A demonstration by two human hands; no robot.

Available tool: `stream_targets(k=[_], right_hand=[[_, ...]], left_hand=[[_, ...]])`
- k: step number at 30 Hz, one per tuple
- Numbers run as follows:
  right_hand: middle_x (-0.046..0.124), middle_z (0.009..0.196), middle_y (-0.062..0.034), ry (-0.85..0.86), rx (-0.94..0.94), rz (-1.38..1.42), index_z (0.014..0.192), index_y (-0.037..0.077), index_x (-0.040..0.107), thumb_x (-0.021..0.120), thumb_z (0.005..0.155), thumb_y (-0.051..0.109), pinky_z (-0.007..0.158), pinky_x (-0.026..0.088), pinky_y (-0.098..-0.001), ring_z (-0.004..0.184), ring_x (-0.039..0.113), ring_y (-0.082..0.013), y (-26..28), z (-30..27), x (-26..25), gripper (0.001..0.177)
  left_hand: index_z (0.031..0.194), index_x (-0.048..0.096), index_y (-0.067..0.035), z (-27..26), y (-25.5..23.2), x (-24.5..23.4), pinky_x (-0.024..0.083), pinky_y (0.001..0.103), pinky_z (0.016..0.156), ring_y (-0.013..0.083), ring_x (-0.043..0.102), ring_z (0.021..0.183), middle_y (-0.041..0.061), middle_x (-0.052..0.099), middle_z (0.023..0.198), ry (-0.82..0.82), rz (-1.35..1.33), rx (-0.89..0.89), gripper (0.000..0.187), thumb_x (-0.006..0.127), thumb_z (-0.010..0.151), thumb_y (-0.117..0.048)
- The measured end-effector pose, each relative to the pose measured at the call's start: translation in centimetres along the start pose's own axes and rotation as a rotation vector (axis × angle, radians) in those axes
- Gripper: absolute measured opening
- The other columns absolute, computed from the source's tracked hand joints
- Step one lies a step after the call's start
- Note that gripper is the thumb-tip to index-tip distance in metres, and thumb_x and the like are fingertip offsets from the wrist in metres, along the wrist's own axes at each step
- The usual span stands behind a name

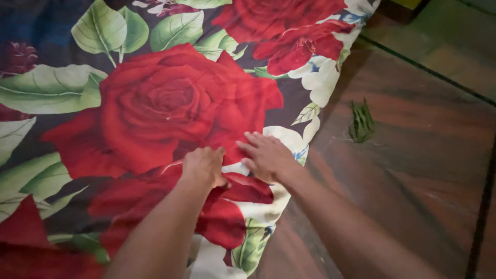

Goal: The person folds a floral-patterned bed sheet on a wooden bed frame. They smooth the fabric, fold it in half lengthwise, then fold it again widthwise, pressing down to flatten the layers.

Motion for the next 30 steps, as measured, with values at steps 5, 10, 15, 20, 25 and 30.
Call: stream_targets(k=[5, 10, 15, 20, 25, 30], right_hand=[[0.020, 0.168, -0.0045, 0.015, 0.238, -0.134, 0.156, 0.023, 0.033, 0.043, 0.098, 0.051, 0.119, 0.018, -0.0561, 0.154, 0.016, -0.0269, -5.4, -1.1, -0.8, 0.065], [0.024, 0.169, -0.0117, -0.148, 0.767, 0.035, 0.157, 0.015, 0.032, 0.049, 0.097, 0.049, 0.123, 0.022, -0.0517, 0.157, 0.021, -0.0294, -10.9, -1.7, -1.2, 0.071], [0.024, 0.169, -0.0172, -0.368, 0.306, -0.073, 0.160, 0.013, 0.030, 0.050, 0.096, 0.041, 0.120, 0.025, -0.0491, 0.153, 0.024, -0.0361, -9.4, -0.3, -1.2, 0.073], [0.024, 0.169, -0.0084, -0.176, -0.081, -0.026, 0.159, 0.021, 0.034, 0.041, 0.103, 0.046, 0.123, 0.017, -0.0506, 0.155, 0.020, -0.0285, -5.4, 1.2, 0.2, 0.062], [0.012, 0.170, -0.0013, -0.024, 0.106, 0.036, 0.158, 0.024, 0.029, 0.037, 0.101, 0.054, 0.123, 0.005, -0.0548, 0.157, 0.007, -0.0217, -8.1, 0.5, 0.7, 0.065], [0.010, 0.173, -0.0025, -0.282, 0.314, 0.089, 0.161, 0.023, 0.026, 0.038, 0.100, 0.057, 0.124, 0.005, -0.0585, 0.158, 0.005, -0.0274, -11.0, -0.2, 1.2, 0.071]], left_hand=[[0.132, 0.058, -0.017, 2.4, -0.3, -0.6, 0.059, 0.042, 0.092, 0.0290, 0.070, 0.115, 0.008, 0.072, 0.121, 0.010, 0.070, 0.074, 0.092, 0.097, 0.059, -0.058], [0.131, 0.059, -0.016, 2.8, -0.6, -0.7, 0.058, 0.042, 0.093, 0.0278, 0.068, 0.117, 0.007, 0.071, 0.121, -0.002, 0.089, 0.081, 0.093, 0.098, 0.057, -0.056], [0.133, 0.058, -0.015, 3.3, -1.3, -1.4, 0.059, 0.040, 0.093, 0.0255, 0.069, 0.117, 0.006, 0.071, 0.122, 0.061, 0.129, 0.082, 0.092, 0.099, 0.060, -0.053], [0.134, 0.059, -0.016, 3.0, -2.1, -2.0, 0.059, 0.038, 0.093, 0.0239, 0.069, 0.118, 0.005, 0.072, 0.122, 0.029, 0.194, 0.109, 0.091, 0.099, 0.059, -0.051], [0.135, 0.055, -0.017, 3.3, -1.7, -2.4, 0.056, 0.038, 0.095, 0.0252, 0.065, 0.121, 0.007, 0.068, 0.126, 0.081, 0.216, 0.091, 0.097, 0.099, 0.058, -0.056], [0.136, 0.052, -0.018, 4.9, -1.9, -1.2, 0.063, 0.043, 0.078, 0.0286, 0.069, 0.114, 0.010, 0.062, 0.130, 0.056, 0.212, -0.058, 0.100, 0.100, 0.056, -0.054]])
Point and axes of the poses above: each hand's wrist, its own z-axis towards the middle knuckle, its own x-axis out of the palm, y = z × x, the point moved 3 cm from there along z, towards the middle knuckle
